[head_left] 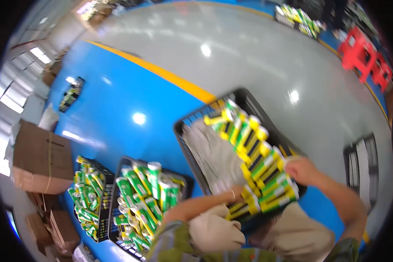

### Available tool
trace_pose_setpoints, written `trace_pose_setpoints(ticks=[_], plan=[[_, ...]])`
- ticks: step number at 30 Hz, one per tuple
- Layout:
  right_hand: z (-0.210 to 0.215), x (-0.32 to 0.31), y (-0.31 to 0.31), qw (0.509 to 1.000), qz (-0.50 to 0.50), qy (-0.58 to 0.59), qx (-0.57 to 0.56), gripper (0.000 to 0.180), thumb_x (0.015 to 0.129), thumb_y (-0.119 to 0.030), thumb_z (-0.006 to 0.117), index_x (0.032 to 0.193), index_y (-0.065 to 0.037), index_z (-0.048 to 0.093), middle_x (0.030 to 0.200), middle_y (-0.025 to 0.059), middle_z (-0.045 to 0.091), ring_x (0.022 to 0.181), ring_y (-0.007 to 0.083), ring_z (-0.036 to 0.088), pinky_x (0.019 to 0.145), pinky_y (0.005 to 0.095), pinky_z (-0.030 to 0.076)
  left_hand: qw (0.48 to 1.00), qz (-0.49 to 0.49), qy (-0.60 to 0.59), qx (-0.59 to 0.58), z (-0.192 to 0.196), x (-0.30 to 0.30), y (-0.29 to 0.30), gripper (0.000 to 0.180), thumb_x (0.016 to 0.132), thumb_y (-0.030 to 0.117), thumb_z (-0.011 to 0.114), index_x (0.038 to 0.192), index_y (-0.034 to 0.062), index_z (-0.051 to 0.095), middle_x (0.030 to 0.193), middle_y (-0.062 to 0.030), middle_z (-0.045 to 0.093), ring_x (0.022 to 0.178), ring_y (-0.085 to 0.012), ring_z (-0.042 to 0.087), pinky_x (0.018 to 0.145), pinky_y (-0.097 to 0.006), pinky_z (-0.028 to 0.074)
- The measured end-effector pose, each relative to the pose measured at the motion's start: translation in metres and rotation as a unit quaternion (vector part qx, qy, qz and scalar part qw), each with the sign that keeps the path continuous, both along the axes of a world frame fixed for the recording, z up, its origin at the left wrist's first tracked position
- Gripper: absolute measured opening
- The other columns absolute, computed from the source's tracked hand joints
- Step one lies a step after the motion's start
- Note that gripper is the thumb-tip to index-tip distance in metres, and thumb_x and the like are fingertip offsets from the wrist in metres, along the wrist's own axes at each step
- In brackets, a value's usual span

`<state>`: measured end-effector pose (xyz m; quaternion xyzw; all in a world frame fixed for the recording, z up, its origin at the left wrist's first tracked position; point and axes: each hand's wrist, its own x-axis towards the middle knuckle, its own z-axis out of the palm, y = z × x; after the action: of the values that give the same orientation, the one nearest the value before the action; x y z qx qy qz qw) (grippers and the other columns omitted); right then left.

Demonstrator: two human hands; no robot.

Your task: Applying small white adhesive labels to the bodies of solar-powered flashlights and moving them between crates.

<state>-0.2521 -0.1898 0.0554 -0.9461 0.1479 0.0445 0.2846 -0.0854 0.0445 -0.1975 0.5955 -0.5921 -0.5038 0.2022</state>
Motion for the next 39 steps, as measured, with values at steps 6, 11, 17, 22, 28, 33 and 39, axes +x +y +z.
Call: trace_pose_setpoints(ticks=[6, 11, 17, 22, 28, 33, 39], plan=[[0.01, 0.016, 0.013, 0.997, 0.032, -0.049, 0.048, 0.009, 0.077, -0.017, 0.062, 0.076, -0.008, 0.062, 0.072, 0.0118, 0.061, 0.069, 0.0318, 0.059, 0.061, 0.0392, 0.048, 0.988, 0.141, -0.041, 0.051, 0.013, -0.007, 0.01, 0.046, 0.059, 0.032, 0.072, 0.096, 0.0051, 0.061, 0.092, -0.0191, 0.063, 0.089, -0.0361, 0.059, 0.079, -0.04, 0.047], [0.029, 0.02, 0.02, 0.994, 0.044, -0.058, 0.084, 0.011, 0.079, -0.015, 0.063, 0.08, -0.004, 0.062, 0.066, 0.0107, 0.06, 0.06, 0.0246, 0.059, 0.056, 0.0321, 0.046, 0.953, 0.292, 0.038, 0.072, 0.1, 0.04, 0.016, 0.049, 0.068, 0.029, 0.072, 0.108, 0.0053, 0.058, 0.083, -0.0116, 0.064, 0.075, -0.0197, 0.062, 0.065, -0.034, 0.049], [0.048, 0.013, 0.07, 0.969, 0.026, -0.185, 0.161, 0.014, 0.079, -0.014, 0.065, 0.086, -0.003, 0.064, 0.067, 0.011, 0.063, 0.057, 0.0175, 0.059, 0.054, 0.0285, 0.045, 0.848, 0.39, 0.349, 0.087, 0.272, 0.085, 0.046, 0.042, 0.08, 0.025, 0.061, 0.117, 0.0082, 0.051, 0.092, -0.0049, 0.061, 0.075, -0.0168, 0.061, 0.066, -0.032, 0.05], [0.091, -0.01, 0.093, 0.954, -0.043, -0.254, 0.153, 0.011, 0.079, -0.011, 0.064, 0.081, -0.001, 0.06, 0.063, 0.0103, 0.059, 0.056, 0.0135, 0.057, 0.052, 0.0273, 0.044, 0.812, 0.392, 0.428, 0.059, 0.354, 0.046, 0.052, 0.041, 0.081, 0.031, 0.064, 0.108, 0.0049, 0.049, 0.089, -0.0103, 0.058, 0.077, -0.0248, 0.062, 0.068, -0.039, 0.052], [0.084, -0.029, 0.084, 0.927, -0.122, -0.296, 0.194, 0.009, 0.08, -0.01, 0.063, 0.084, -0.002, 0.061, 0.065, 0.0067, 0.063, 0.057, 0.012, 0.059, 0.053, 0.026, 0.045, 0.749, 0.433, 0.496, 0.073, 0.308, -0.021, 0.05, 0.051, 0.083, 0.045, 0.06, 0.112, 0.0048, 0.047, 0.096, -0.0151, 0.056, 0.08, -0.029, 0.062, 0.071, -0.041, 0.053], [0.091, -0.033, 0.096, 0.931, -0.113, -0.294, 0.182, 0.009, 0.081, -0.01, 0.063, 0.085, -0.002, 0.061, 0.066, 0.0065, 0.064, 0.058, 0.0111, 0.061, 0.054, 0.0254, 0.047, 0.604, 0.519, 0.6, 0.074, 0.258, -0.047, 0.09, 0.047, 0.091, 0.043, 0.046, 0.113, 0.0019, 0.047, 0.104, -0.0203, 0.055, 0.093, -0.0334, 0.058, 0.083, -0.046, 0.049], [0.088, -0.044, 0.106, 0.931, -0.108, -0.301, 0.177, 0.01, 0.082, -0.011, 0.062, 0.086, -0.002, 0.061, 0.067, 0.0063, 0.065, 0.059, 0.0098, 0.06, 0.054, 0.0248, 0.046, 0.578, 0.549, 0.602, 0.048, 0.248, -0.047, 0.124, 0.046, 0.088, 0.038, 0.052, 0.112, -0.0006, 0.045, 0.097, -0.021, 0.056, 0.092, -0.0363, 0.058, 0.084, -0.049, 0.048]])
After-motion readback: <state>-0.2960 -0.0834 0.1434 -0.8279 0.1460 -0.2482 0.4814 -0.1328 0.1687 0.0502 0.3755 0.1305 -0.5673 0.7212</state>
